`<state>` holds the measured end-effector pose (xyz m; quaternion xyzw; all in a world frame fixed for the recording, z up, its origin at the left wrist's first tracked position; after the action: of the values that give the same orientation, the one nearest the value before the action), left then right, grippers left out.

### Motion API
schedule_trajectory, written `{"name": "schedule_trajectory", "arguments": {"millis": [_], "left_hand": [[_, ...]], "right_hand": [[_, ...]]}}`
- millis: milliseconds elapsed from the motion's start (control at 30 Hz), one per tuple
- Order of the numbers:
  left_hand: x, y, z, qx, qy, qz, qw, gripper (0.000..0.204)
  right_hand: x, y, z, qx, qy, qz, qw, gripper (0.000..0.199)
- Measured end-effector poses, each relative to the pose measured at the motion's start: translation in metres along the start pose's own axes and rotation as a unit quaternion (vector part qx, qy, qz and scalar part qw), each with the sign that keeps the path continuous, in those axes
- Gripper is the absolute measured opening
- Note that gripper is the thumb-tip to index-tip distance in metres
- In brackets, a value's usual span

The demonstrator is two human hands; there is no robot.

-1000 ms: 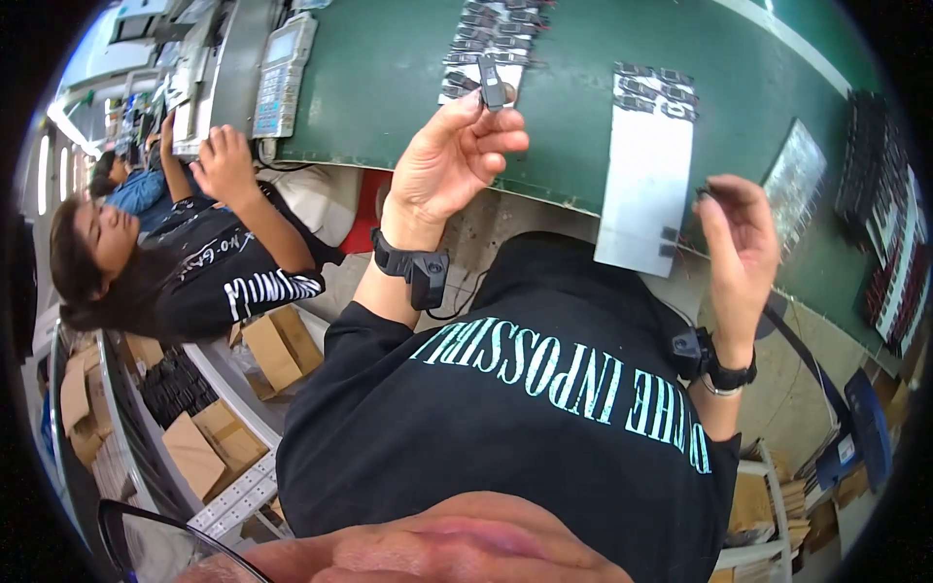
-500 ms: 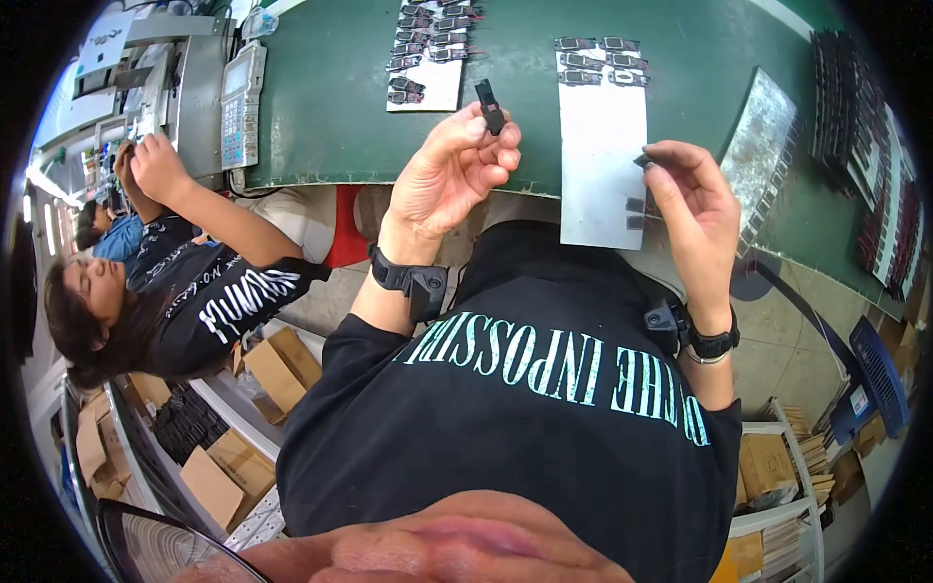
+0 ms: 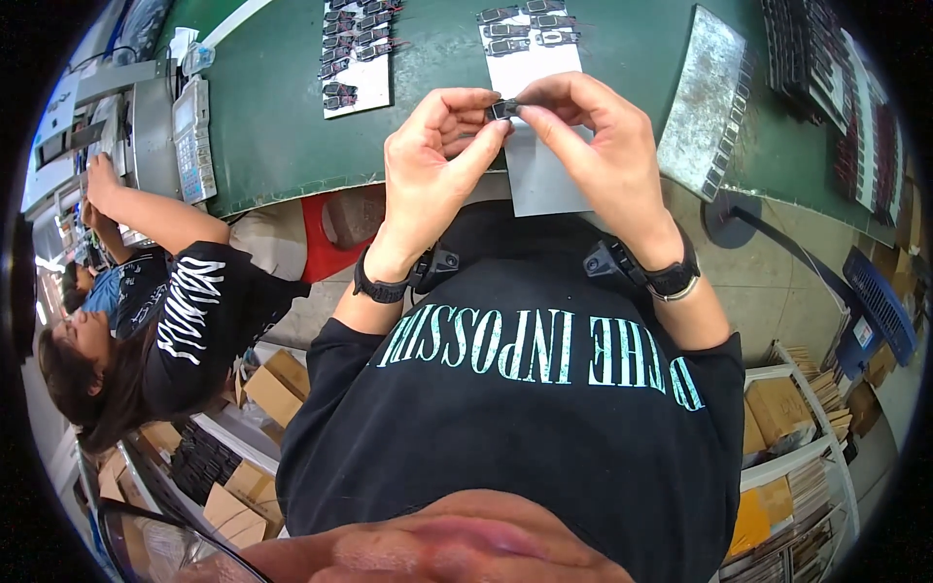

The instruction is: The person picks up a small electronic component, presses it into a plastic housing, and places the assembled unit onto a metal plate. They repeat this process several times before moving a stack of components on the workbench.

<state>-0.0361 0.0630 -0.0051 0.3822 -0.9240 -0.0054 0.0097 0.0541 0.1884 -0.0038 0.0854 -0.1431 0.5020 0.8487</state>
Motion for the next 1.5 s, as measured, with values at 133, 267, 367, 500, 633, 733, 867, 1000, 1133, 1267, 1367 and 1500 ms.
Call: {"name": "schedule_trajectory", "arguments": {"millis": [133,267,367,500,633,733,867,1000,1133,1267,1367,1500], "left_hand": [[-0.003,-0.002,0.014,0.045,-0.112,-0.004,0.993,0.024],[-0.004,-0.003,0.014,0.077,-0.129,0.005,0.989,0.024],[-0.005,-0.005,0.016,0.064,-0.14,0.015,0.988,0.024],[-0.006,-0.005,0.016,0.063,-0.128,0.026,0.989,0.023],[-0.006,-0.001,0.013,0.072,-0.115,0.042,0.99,0.021],[-0.005,0.0,0.013,0.072,-0.091,0.058,0.992,0.023],[-0.001,0.003,0.015,0.073,-0.075,0.066,0.992,0.024],[0.003,0.006,0.019,0.081,-0.097,0.048,0.991,0.023],[0.011,0.009,0.019,0.079,-0.117,0.022,0.99,0.021],[0.013,0.002,0.005,0.064,-0.104,0.011,0.992,0.02],[0.007,0.01,-0.006,0.001,-0.036,0.038,0.999,0.018],[0.008,0.006,-0.014,-0.031,-0.05,0.021,0.998,0.017]], "right_hand": [[0.003,0.0,-0.003,-0.009,-0.001,0.004,1.0,0.015],[0.002,-0.001,-0.001,-0.015,-0.005,0.025,1.0,0.014],[0.001,-0.001,-0.001,0.001,-0.003,0.031,1.0,0.014],[-0.001,0.004,-0.007,-0.006,0.052,0.075,0.996,0.014],[-0.017,0.004,-0.015,-0.075,0.136,0.175,0.972,0.015],[-0.021,0.005,-0.015,-0.084,0.121,0.171,0.974,0.016],[-0.024,0.007,-0.014,-0.075,0.065,0.154,0.983,0.018],[-0.02,0.008,-0.005,-0.04,-0.032,0.124,0.991,0.016],[-0.018,0.01,0.01,0.034,-0.101,0.07,0.992,0.016],[-0.017,0.005,0.027,0.089,-0.16,0.055,0.982,0.016],[-0.005,0.002,0.019,0.076,-0.152,0.006,0.985,0.013],[0.0,-0.001,0.001,0.04,-0.083,0.032,0.995,0.012]]}}
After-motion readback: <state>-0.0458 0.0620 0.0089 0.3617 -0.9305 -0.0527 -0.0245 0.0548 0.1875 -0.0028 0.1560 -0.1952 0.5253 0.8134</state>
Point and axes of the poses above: each hand's wrist, its own y-axis towards the middle knuckle, its own x-axis out of the back of the hand, z = x × y, the point moved 10 cm from there along y, towards the middle knuckle, and after that the axes turned 10 degrees about -y, right-handed, at the moved point
